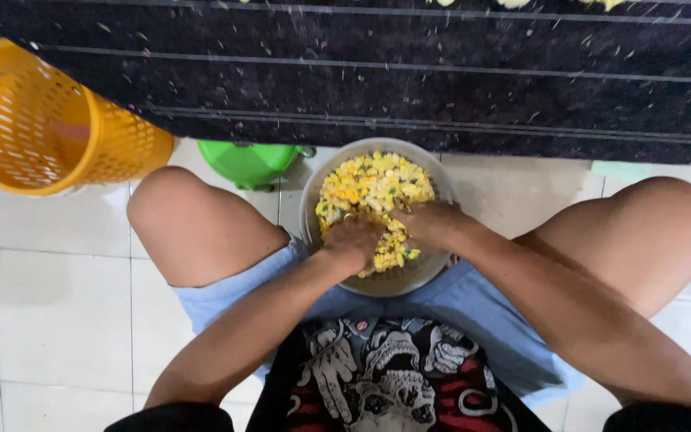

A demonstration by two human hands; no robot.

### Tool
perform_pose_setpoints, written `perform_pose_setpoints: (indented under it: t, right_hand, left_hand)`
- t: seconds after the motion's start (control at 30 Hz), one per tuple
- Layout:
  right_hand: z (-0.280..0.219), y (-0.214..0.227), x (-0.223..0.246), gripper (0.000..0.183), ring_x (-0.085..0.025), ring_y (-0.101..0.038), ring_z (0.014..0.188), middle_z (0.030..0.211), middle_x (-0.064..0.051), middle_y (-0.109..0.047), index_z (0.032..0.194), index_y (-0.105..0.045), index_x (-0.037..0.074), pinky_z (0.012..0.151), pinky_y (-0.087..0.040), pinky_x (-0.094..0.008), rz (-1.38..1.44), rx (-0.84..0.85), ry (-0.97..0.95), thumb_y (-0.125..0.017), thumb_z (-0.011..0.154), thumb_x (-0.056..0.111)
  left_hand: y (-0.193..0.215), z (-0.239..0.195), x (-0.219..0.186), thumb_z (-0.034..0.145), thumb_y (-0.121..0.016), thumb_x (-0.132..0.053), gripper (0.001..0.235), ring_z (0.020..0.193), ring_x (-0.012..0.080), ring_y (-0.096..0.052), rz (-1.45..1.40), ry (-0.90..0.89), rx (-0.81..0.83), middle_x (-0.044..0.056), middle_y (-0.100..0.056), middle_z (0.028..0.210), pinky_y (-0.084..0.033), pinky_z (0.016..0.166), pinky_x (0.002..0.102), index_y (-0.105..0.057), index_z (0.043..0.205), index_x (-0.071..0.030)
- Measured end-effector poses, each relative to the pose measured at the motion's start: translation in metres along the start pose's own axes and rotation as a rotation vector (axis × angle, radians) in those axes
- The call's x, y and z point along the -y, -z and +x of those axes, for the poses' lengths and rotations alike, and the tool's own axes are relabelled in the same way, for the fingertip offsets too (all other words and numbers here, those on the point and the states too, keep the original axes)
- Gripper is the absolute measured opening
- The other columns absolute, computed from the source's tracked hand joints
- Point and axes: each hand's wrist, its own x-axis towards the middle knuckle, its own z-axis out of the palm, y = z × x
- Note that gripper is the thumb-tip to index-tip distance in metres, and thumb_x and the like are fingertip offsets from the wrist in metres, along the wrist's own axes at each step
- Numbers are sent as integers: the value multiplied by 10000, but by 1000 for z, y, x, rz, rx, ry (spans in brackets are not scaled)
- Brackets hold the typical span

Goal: The person picks up individual yellow flower petals from a bowl and strings them onto a horizontal wire to create a floral arrangement.

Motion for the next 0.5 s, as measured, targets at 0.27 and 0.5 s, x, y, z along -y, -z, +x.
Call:
perform_pose_setpoints:
  t: [0.27, 0.5]
  right_hand:
    - [34, -77, -32, 709, -576, -679, 1197, 1542, -379, -465, 1649, -440, 172, 829, -644, -661, -33, -44, -171, -701, 992, 236]
    - [-12, -64, -35, 410, -387, -776, 1015, 1119, -233, -787, 1074, -860, 43, 787, -647, -494, -236, -95, -61, -658, 939, 373]
  left_hand:
    - [-4, 10, -23, 1025, -553, -177, 337, 1203, 391, -618, 82, -96, -161, 183, -643, 1327, -452, 1031, 599, -728, 1295, -276]
    - [39, 13, -34, 1074, -555, -115, 225, 1113, 419, -686, -220, -311, -336, 193, -716, 1144, -439, 1052, 523, -740, 1182, -43]
